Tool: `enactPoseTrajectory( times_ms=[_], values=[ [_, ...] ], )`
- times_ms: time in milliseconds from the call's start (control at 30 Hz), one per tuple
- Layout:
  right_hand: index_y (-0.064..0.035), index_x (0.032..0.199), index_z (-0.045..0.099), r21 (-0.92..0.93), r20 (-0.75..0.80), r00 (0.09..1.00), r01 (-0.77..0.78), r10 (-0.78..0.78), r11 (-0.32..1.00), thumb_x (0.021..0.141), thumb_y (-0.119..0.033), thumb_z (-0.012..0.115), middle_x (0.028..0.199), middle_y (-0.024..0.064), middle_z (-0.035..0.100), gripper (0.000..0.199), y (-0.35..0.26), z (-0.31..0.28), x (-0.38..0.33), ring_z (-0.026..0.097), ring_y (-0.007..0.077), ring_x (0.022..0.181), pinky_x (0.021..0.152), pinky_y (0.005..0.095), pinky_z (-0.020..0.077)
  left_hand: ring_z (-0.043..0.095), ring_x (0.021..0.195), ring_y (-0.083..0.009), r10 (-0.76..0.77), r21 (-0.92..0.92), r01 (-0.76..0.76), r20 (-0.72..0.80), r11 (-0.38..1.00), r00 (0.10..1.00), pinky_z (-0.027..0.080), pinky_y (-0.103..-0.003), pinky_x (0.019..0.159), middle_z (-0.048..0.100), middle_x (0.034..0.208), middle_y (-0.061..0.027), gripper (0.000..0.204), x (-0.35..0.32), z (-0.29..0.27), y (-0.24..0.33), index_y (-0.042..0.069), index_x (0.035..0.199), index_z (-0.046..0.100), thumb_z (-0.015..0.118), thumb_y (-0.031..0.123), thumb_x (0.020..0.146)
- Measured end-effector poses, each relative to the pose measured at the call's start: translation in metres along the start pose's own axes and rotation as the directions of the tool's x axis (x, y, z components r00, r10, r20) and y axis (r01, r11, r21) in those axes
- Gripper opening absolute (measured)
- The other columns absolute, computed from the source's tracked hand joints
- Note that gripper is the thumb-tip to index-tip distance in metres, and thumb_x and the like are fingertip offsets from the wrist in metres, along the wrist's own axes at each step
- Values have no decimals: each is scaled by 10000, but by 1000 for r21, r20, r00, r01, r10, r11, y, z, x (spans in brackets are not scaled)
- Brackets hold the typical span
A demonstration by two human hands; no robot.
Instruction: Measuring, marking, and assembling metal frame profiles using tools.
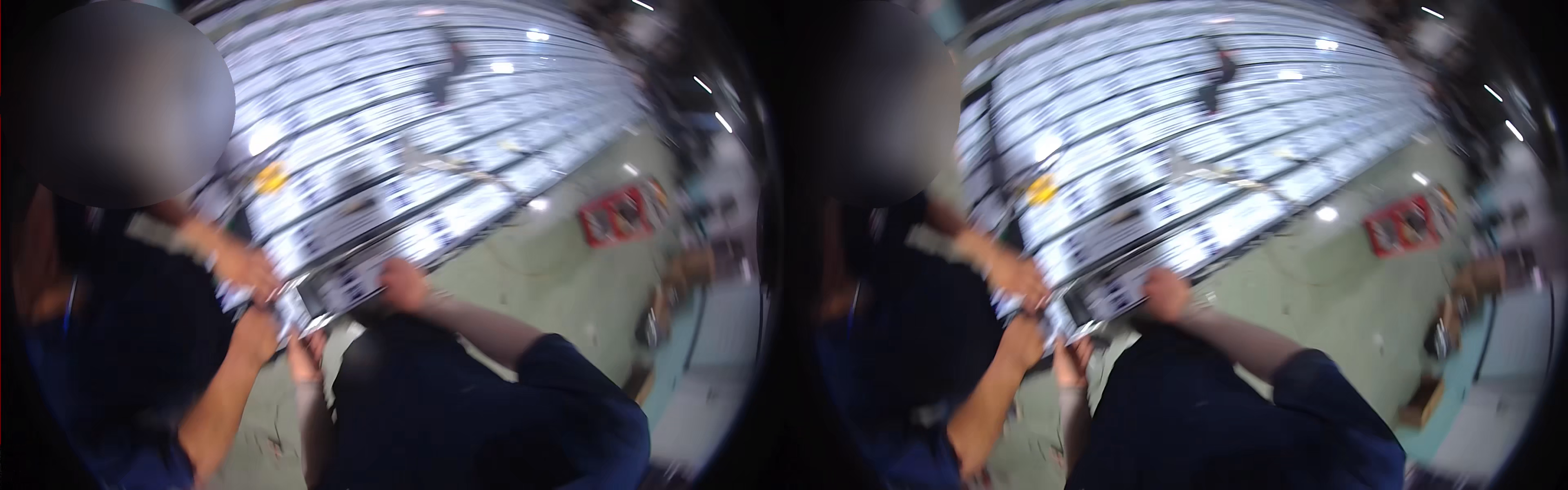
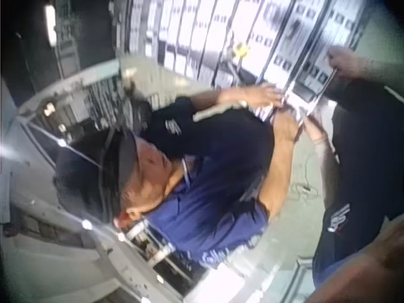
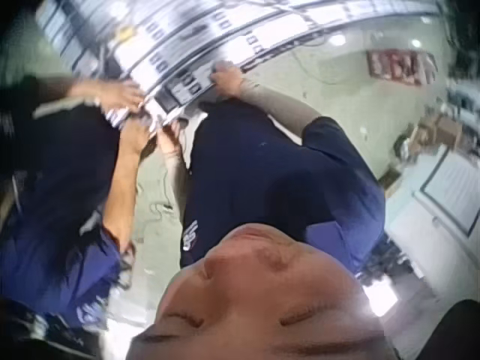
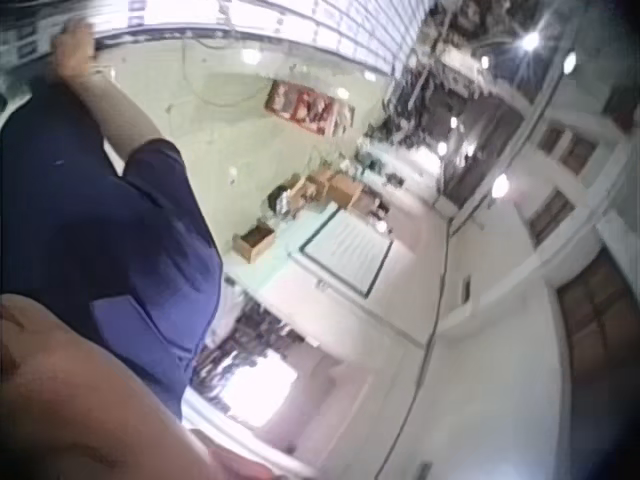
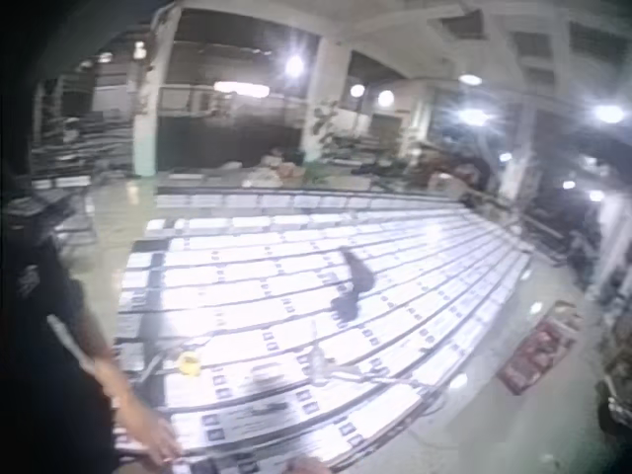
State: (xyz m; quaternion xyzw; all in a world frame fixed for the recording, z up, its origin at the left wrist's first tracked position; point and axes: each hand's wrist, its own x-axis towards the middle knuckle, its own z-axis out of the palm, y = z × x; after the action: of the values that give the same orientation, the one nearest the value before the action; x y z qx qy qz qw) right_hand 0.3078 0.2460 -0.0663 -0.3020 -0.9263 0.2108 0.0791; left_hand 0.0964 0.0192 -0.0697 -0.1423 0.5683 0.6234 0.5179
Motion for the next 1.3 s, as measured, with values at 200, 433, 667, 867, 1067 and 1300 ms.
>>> enactPoseTrajectory(
  times_ms=[200,433,667,867,1067,1300],
  values=[
    [-160,855,666,-194,-6,1000,16,-18,981,733,-212,624,1107,94,554,139,-34,-14,6,525,277,1061,854,435,435,648,854,-192,60,-23,-59,68,998,996,536,-331,758,654,957,-55,292,20,-24,-1,76,1079,578,518,316,926],
    [-144,825,667,-153,-15,998,54,-57,987,750,-185,579,1040,108,542,123,-20,-23,9,524,292,984,823,443,454,661,874,-295,26,72,-23,-37,997,999,523,-400,803,645,868,-94,304,24,1,1,29,1035,584,456,278,918],
    [-109,844,660,-150,130,985,135,-115,980,778,-175,590,1086,142,537,117,-17,-25,16,510,342,1054,858,508,450,660,768,-248,124,13,-124,-173,992,977,560,-350,676,640,876,-145,308,15,8,-8,-48,1072,534,529,218,916],
    [-107,855,672,-189,187,980,97,-61,977,791,-153,597,1094,145,531,109,-32,-31,23,493,350,1086,883,534,444,688,853,-260,104,117,-87,-148,989,984,567,-344,703,650,929,-162,339,0,13,4,-59,1108,531,558,236,943],
    [-102,895,692,-215,306,951,24,44,976,737,-198,717,1141,136,514,187,-51,-43,33,472,353,1133,942,594,426,692,863,-197,81,119,-62,-161,991,984,558,-294,667,655,979,-90,332,-4,15,6,20,1190,536,565,251,953],
    [-94,907,693,-260,307,950,28,55,965,708,-186,742,1158,132,507,225,-49,-40,33,459,349,1153,938,627,424,686,930,-221,52,156,-33,-117,987,992,552,-350,775,672,957,-126,360,-9,16,10,-14,1154,519,532,297,974]
  ],
)
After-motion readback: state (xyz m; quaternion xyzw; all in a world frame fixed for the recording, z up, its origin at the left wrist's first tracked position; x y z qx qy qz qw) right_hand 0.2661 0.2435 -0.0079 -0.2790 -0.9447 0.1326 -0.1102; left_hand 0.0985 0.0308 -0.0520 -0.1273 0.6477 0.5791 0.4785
